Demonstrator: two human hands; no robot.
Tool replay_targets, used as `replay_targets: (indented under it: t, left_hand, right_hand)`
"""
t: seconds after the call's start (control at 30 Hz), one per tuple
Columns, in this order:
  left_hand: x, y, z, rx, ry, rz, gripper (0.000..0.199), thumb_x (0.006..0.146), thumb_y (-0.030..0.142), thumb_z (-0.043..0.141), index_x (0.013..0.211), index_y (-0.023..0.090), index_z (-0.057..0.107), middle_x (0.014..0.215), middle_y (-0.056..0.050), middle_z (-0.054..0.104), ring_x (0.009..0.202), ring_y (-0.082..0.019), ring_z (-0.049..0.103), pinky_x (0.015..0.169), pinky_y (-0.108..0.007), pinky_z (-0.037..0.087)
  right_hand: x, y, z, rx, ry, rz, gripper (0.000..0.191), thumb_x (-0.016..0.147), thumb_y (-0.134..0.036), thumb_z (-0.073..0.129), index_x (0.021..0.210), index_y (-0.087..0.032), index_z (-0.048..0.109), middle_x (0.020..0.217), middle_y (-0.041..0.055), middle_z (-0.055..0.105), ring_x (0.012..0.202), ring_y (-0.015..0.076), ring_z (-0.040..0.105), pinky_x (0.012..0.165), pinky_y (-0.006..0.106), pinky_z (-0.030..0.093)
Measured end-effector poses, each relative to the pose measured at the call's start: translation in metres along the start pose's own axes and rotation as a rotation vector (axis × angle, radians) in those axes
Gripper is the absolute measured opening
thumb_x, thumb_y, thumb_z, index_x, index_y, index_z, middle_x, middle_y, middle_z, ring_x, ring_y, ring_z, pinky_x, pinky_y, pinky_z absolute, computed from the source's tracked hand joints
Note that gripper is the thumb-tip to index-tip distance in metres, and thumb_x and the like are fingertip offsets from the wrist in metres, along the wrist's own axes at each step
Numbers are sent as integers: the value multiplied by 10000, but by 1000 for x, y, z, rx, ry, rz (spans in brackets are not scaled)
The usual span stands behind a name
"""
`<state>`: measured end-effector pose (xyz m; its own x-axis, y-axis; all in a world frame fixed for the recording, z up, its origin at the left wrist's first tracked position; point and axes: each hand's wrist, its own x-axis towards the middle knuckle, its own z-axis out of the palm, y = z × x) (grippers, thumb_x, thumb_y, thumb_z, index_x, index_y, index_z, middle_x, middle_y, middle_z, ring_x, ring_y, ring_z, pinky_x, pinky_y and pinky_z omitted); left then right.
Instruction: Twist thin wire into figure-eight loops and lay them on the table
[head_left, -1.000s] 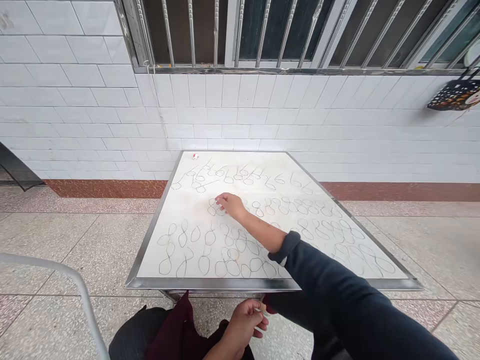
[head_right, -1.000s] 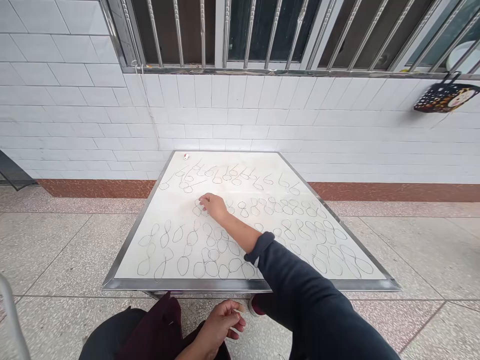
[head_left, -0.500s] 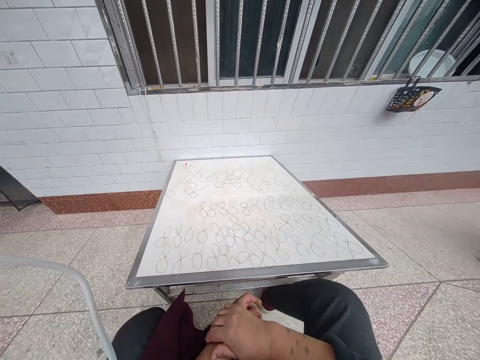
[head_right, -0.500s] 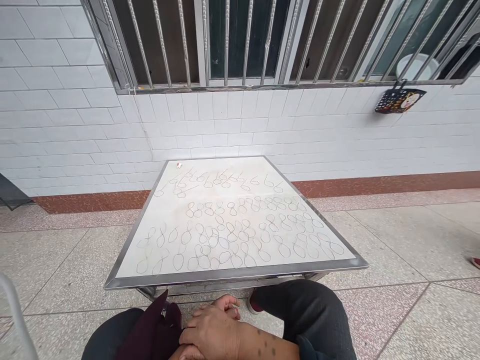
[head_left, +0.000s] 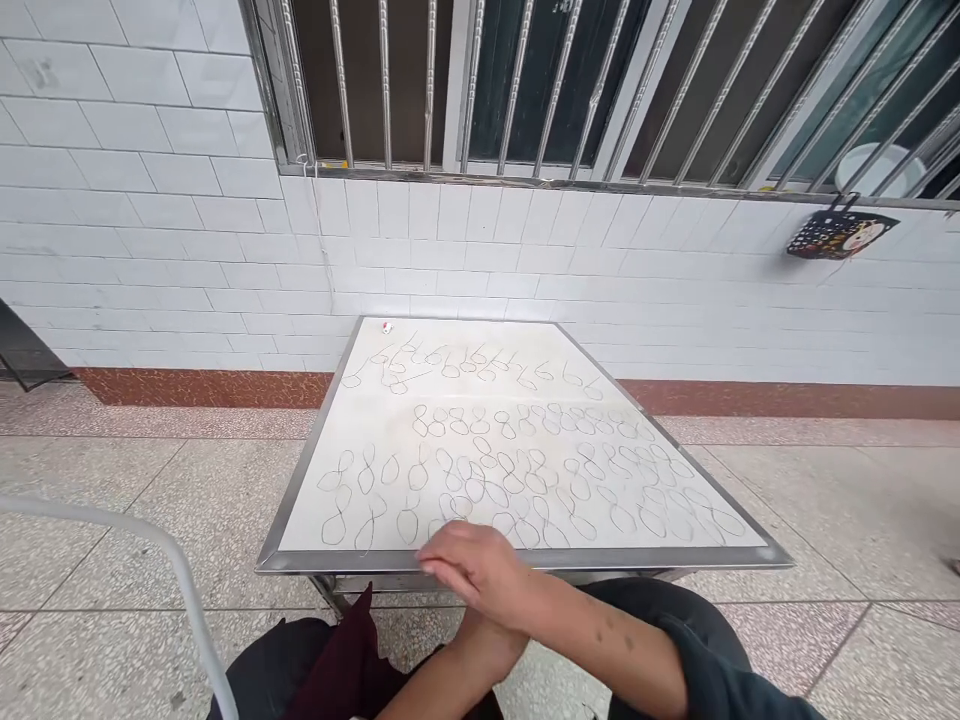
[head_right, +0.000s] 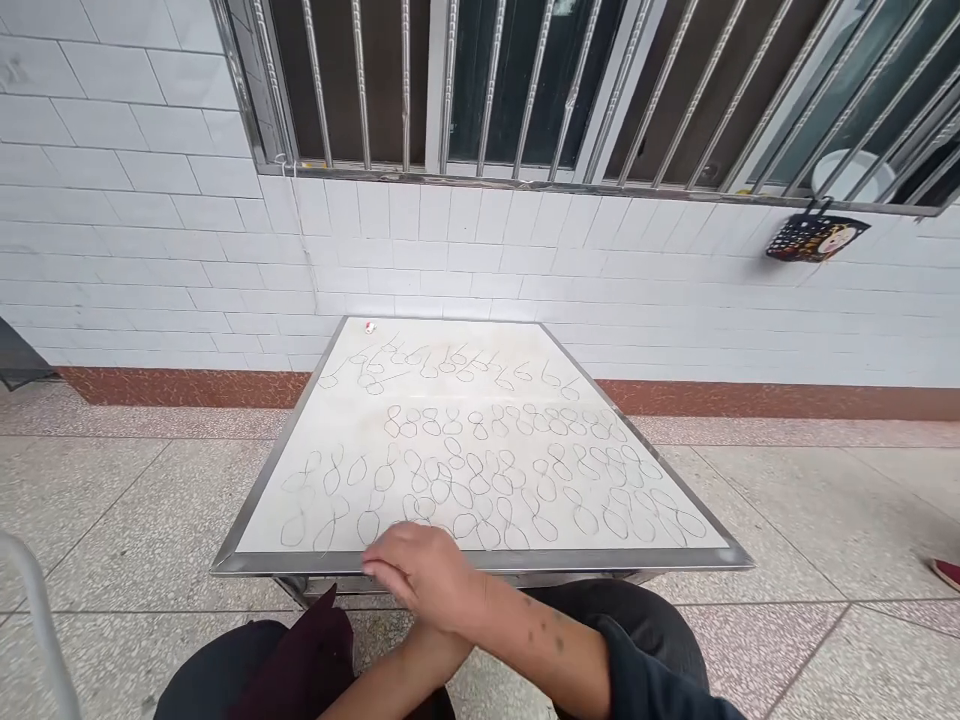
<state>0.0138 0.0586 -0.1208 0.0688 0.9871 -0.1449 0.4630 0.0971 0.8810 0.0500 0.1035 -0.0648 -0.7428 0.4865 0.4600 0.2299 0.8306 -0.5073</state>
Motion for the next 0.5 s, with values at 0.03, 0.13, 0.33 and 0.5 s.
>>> replay_targets:
  t: [0.03, 0.13, 0.33, 0.5]
  left_hand:
    - [0, -5, -1, -27, -47, 44, 232, 881, 168, 517, 870, 201, 747, 803, -37, 720, 796, -202, 664, 759, -298, 557]
    - [-2, -21, 2, -147, -180, 155, 275, 856, 145, 512, 969, 209, 754, 891, -33, 751, 735, -170, 669, 782, -283, 516]
    - [2, -28, -3, -256, -159, 197, 298, 870, 205, 486, 1006, 194, 751, 903, -64, 757, 796, -190, 678, 795, -298, 494]
    - [2, -22, -11, -328, -171, 292, 254, 854, 254, 555, 994, 205, 761, 921, -77, 770, 825, -206, 694, 798, -292, 498]
  right_hand:
    - [19, 14, -10, 25, 42, 89, 252, 981, -328, 457, 1003, -216, 681, 899, 48, 713, 823, 158, 654, 720, 274, 518]
    - [82, 63, -33, -39, 84, 300, 203, 963, -317, 482, 967, -236, 668, 947, 28, 703, 856, 158, 641, 759, 284, 511]
    - [186, 163, -33, -294, -39, 477, 245, 982, -231, 414, 1058, -206, 645, 1077, 63, 650, 884, 165, 615, 725, 273, 491]
    - [230, 214, -16, -440, -168, 488, 285, 983, -161, 397, 1153, -174, 625, 1218, 106, 580, 860, 168, 606, 701, 273, 458]
